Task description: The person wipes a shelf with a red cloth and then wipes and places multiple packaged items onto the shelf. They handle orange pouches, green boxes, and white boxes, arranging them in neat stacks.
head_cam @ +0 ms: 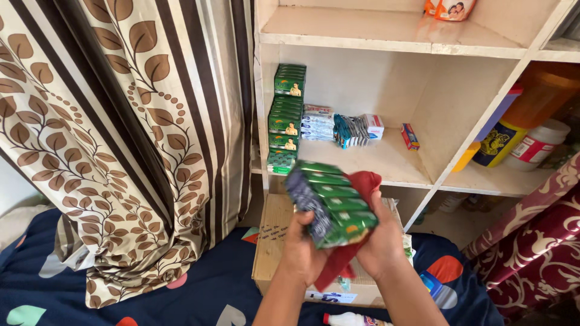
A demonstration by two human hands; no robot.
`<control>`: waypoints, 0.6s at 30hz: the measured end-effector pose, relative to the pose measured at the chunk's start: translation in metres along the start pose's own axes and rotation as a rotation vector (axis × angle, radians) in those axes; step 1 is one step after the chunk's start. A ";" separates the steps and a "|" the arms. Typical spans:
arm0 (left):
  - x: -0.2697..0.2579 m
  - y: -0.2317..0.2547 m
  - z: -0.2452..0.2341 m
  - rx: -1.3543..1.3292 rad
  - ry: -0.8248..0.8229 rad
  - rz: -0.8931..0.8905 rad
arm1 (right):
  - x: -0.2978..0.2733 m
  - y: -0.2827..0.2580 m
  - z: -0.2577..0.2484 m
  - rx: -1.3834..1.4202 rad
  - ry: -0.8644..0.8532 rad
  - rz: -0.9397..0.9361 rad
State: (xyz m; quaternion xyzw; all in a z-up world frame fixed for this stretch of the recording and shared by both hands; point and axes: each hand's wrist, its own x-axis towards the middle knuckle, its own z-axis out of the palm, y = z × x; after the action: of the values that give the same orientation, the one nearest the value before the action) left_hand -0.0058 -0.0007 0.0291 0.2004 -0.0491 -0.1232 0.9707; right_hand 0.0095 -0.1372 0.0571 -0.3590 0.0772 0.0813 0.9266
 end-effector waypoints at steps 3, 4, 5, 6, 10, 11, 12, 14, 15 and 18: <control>0.006 0.012 0.003 0.196 0.119 0.021 | -0.003 -0.002 -0.003 0.059 -0.054 -0.084; 0.010 0.017 0.006 0.278 0.186 0.075 | -0.003 -0.001 -0.007 0.041 -0.076 -0.108; 0.013 0.024 0.009 0.359 0.252 0.129 | -0.002 0.002 -0.012 0.022 -0.098 -0.131; 0.013 0.031 0.011 0.418 0.244 0.103 | -0.001 0.007 -0.016 0.003 -0.118 -0.152; 0.013 0.042 0.013 0.475 0.222 0.136 | 0.000 0.025 -0.033 -0.943 -0.175 -0.519; 0.010 0.039 0.011 0.441 0.225 0.177 | 0.001 0.025 -0.034 -0.620 -0.249 -0.334; 0.007 0.035 0.009 0.423 0.200 0.167 | 0.004 0.026 -0.032 -0.292 -0.313 -0.148; 0.002 0.028 0.005 0.384 0.148 0.149 | 0.007 0.010 -0.031 -1.160 -0.213 -0.662; 0.001 0.026 0.004 0.383 0.109 0.130 | 0.010 0.001 -0.027 -1.591 -0.142 -0.922; -0.005 0.020 0.002 0.356 0.003 0.130 | 0.018 -0.011 -0.017 -0.266 -0.099 -0.026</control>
State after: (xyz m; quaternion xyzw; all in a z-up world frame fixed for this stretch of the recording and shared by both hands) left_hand -0.0068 0.0175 0.0390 0.3656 -0.0815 -0.0495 0.9259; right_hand 0.0274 -0.1552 0.0483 -0.4753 0.0154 0.0965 0.8744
